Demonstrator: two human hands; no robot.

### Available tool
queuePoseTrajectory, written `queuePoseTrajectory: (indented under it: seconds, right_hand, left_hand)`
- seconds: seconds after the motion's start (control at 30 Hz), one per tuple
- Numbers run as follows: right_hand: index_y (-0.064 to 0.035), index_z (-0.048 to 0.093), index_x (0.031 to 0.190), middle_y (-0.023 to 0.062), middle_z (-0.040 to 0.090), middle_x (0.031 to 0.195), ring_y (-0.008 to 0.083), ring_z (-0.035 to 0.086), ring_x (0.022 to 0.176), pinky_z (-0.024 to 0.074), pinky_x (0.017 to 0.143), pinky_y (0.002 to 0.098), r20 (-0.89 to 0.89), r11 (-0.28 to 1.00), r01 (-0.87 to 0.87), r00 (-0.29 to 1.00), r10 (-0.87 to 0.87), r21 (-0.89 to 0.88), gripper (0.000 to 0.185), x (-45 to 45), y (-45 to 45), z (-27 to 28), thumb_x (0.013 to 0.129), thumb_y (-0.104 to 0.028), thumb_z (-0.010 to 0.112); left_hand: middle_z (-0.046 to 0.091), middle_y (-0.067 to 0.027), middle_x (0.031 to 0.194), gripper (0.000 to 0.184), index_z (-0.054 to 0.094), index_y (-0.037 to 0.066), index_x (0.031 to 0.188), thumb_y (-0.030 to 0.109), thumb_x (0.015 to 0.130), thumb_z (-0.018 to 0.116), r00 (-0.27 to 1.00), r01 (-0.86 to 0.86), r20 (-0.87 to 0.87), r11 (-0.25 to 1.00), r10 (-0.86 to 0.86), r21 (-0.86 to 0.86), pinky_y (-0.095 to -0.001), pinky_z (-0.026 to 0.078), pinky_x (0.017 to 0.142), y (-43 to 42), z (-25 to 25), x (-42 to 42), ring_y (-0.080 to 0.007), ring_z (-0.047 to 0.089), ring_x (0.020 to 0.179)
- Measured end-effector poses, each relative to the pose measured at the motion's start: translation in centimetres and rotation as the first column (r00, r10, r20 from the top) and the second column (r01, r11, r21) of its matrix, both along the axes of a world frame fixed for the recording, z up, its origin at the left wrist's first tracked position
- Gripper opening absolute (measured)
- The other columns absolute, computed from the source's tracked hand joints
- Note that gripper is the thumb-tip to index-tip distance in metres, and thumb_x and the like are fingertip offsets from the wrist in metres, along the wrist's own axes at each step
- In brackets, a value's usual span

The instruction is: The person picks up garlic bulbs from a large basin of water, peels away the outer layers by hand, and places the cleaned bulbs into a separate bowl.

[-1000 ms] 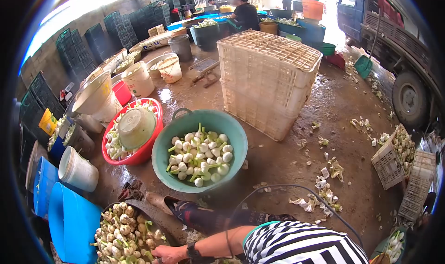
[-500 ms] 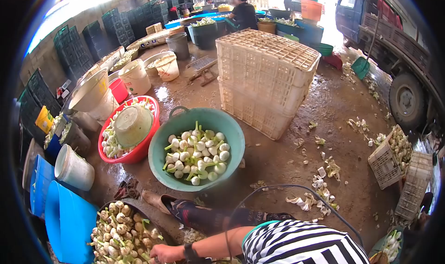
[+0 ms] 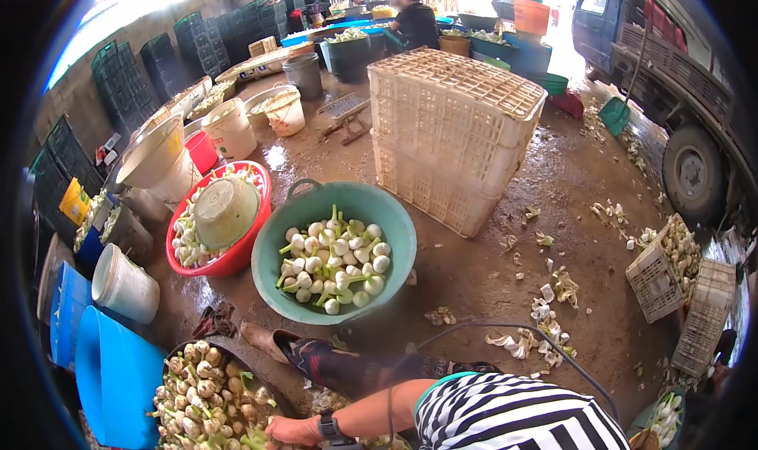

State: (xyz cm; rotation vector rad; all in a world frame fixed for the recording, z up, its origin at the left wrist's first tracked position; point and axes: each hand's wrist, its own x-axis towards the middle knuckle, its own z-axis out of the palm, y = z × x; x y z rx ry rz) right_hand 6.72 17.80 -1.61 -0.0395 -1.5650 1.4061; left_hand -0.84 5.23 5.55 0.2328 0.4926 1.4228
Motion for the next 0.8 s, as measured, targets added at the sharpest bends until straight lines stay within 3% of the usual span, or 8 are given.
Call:
queuePoseTrajectory:
  seconds: [0.03,0.27,0.37,0.47,0.53,0.6,0.67,0.8]
  right_hand:
    - [-0.0061,0.033,0.06,0.0034,0.028,0.058,0.0161,0.024,0.053,0.0287,0.054,0.0369,-0.115,0.803,-0.232,0.972,0.203,-0.548,0.031,2.1,-0.9,4.0,0.083,-0.015,0.051]
    - [0.0035,0.056,0.072,0.0174,0.057,0.068,0.0268,0.056,0.062,0.0455,0.057,0.0372,0.48,0.911,0.1,0.87,0.116,-0.401,0.029,1.4,-2.5,3.9,0.08,-0.025,0.054]
    - [0.0014,0.06,0.075,0.0075,0.061,0.066,0.0145,0.054,0.065,0.0458,0.057,0.0365,0.465,0.793,0.004,0.812,0.353,-0.609,0.013,2.0,-3.8,6.0,0.067,-0.007,0.054]
    - [-0.0035,0.065,0.076,0.0184,0.059,0.069,0.0323,0.057,0.065,0.0484,0.063,0.0408,0.677,0.853,0.103,0.562,-0.475,0.512,0.019,0.8,-1.2,2.4,0.058,-0.006,0.058]
    - [-0.0013,0.063,0.084,0.006,0.061,0.072,0.0179,0.057,0.056,0.0474,0.051,0.0381,0.6,0.481,0.456,0.775,0.198,-0.749,0.015,2.1,2.2,3.0,0.075,-0.005,0.052]
    - [-0.0051,0.064,0.088,0.0034,0.062,0.072,0.0159,0.059,0.063,0.049,0.055,0.0336,0.508,0.708,0.286,0.853,0.118,-0.645,0.021,2.9,2.8,2.2,0.077,-0.003,0.046]
    - [-0.0032,0.061,0.107,0.0095,0.068,0.085,0.0208,0.064,0.079,0.05,0.069,0.0337,0.969,0.991,-0.129,0.245,0.0,0.032,0.031,3.5,0.9,1.1,0.081,-0.019,0.062]
    - [-0.0013,0.059,0.107,0.0151,0.064,0.091,0.023,0.061,0.092,0.0468,0.075,0.0328,0.921,0.965,-0.257,0.362,0.144,-0.05,0.036,5.1,-0.8,6.7,0.081,-0.026,0.064]
  left_hand:
    - [0.058,-0.0179,0.108,0.064,0.051,0.001,0.116,0.057,0.09,0.034,0.911,-0.389,-0.258,0.879,0.321,-0.278,-0.0407,0.048,0.071,1.0,-1.2,0.9,-0.029,0.058,0.086]
    - [0.049,-0.0158,0.126,0.063,0.037,0.003,0.133,0.049,0.091,0.041,0.557,-0.372,-0.818,0.923,0.14,-0.096,-0.0435,0.046,0.091,1.2,4.6,5.2,-0.0323,0.052,0.109]
    - [0.06,-0.0046,0.099,0.048,0.055,0.005,0.11,0.046,0.089,0.043,0.908,-0.33,-0.365,0.889,0.207,-0.317,-0.032,0.049,0.072,0.3,-2.7,-0.6,-0.0178,0.059,0.091]
    - [0.059,-0.0073,0.096,0.034,0.052,0.01,0.114,0.032,0.089,0.047,0.765,-0.584,-0.479,0.777,0.431,-0.234,-0.0315,0.05,0.062,0.3,-1.3,0.1,-0.0185,0.059,0.083]
    - [0.061,-0.0118,0.09,0.039,0.056,0.006,0.108,0.038,0.089,0.046,0.879,-0.433,-0.223,0.901,0.422,-0.001,-0.0303,0.04,0.046,-1.5,-0.3,-0.1,-0.0213,0.055,0.065]
    - [0.061,-0.016,0.085,0.05,0.056,0.003,0.109,0.047,0.091,0.041,0.873,-0.403,-0.252,0.908,0.419,0.113,-0.0308,0.039,0.046,-2.3,1.3,0.5,-0.0247,0.053,0.061]
    - [0.062,-0.0171,0.092,0.054,0.055,-0.001,0.111,0.048,0.093,0.037,0.846,-0.435,-0.317,0.899,0.429,0.057,-0.0325,0.046,0.054,-2.7,1.1,0.1,-0.0245,0.059,0.069]
    - [0.06,-0.014,0.107,0.048,0.056,-0.003,0.111,0.04,0.094,0.044,0.717,-0.58,-0.495,0.814,0.491,-0.033,-0.0349,0.049,0.079,-2.1,1.2,-0.5,-0.0219,0.059,0.096]
